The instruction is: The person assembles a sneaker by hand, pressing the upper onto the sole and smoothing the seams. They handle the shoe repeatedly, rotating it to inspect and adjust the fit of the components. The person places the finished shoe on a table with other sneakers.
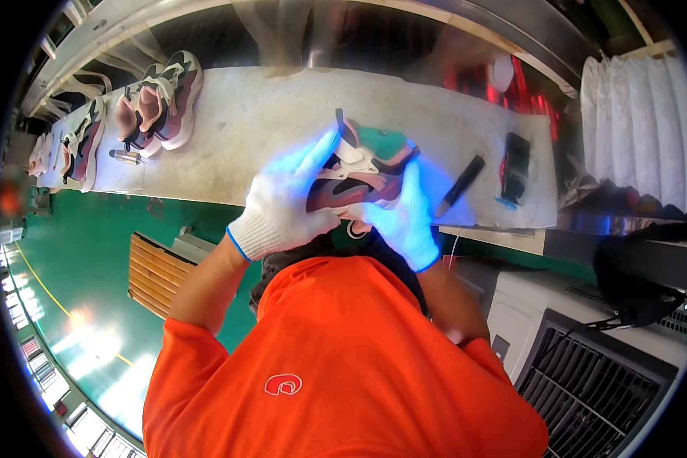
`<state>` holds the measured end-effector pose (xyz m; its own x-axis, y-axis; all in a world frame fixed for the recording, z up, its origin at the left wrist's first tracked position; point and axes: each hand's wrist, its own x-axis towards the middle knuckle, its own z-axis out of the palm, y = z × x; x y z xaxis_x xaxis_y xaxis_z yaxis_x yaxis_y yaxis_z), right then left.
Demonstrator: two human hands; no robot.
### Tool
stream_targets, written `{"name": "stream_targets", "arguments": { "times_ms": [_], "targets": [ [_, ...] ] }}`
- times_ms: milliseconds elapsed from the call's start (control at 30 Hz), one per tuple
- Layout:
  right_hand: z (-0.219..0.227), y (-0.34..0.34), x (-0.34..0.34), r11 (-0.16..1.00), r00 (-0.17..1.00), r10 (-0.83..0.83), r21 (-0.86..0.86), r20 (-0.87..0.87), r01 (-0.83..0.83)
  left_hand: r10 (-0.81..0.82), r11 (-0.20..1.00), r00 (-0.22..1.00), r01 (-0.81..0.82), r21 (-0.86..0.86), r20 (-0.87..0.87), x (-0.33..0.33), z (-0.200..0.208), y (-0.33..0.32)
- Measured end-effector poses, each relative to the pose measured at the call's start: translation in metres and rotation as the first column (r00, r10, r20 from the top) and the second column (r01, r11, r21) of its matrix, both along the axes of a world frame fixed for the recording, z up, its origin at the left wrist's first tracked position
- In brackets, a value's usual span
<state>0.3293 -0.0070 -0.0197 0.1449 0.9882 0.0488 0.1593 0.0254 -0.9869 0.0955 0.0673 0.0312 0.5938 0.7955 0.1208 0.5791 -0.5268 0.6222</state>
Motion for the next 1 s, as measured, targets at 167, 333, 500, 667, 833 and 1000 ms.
{"name": "stream_targets", "arguments": {
  "times_ms": [167, 333, 500, 667, 833, 1000],
  "targets": [
    [0.006, -0.003, -0.015, 0.985, 0.989, -0.124, -0.128, -0.08, 0.114, 0.035, 0.993, 0.998, -0.041, -0.113, -0.052, 0.004, 0.004, 0.001],
    [-0.004, 0.0, 0.013, 0.997, 0.987, 0.033, -0.068, -0.157, -0.044, 0.146, 0.987, 0.971, -0.157, -0.045, -0.19, 0.031, 0.012, 0.005],
    [-0.005, 0.006, 0.039, 0.954, 0.944, 0.074, -0.254, -0.321, -0.162, 0.147, 0.989, 0.979, -0.149, 0.001, -0.14, 0.041, 0.001, 0.008],
    [-0.016, 0.007, 0.065, 0.862, 0.915, 0.319, -0.326, -0.247, -0.389, 0.049, 0.996, 0.999, -0.048, 0.071, -0.015, 0.034, -0.002, 0.004],
    [-0.037, 0.017, 0.073, 0.85, 0.853, 0.454, -0.164, -0.257, -0.501, 0.076, 0.985, 0.996, -0.067, 0.161, -0.054, 0.027, -0.021, -0.011],
    [-0.035, 0.029, 0.097, 0.795, 0.781, 0.581, 0.044, 0.232, -0.605, -0.025, 0.993, 0.998, 0.032, 0.111, -0.058, -0.001, -0.044, -0.013]
  ]
}}
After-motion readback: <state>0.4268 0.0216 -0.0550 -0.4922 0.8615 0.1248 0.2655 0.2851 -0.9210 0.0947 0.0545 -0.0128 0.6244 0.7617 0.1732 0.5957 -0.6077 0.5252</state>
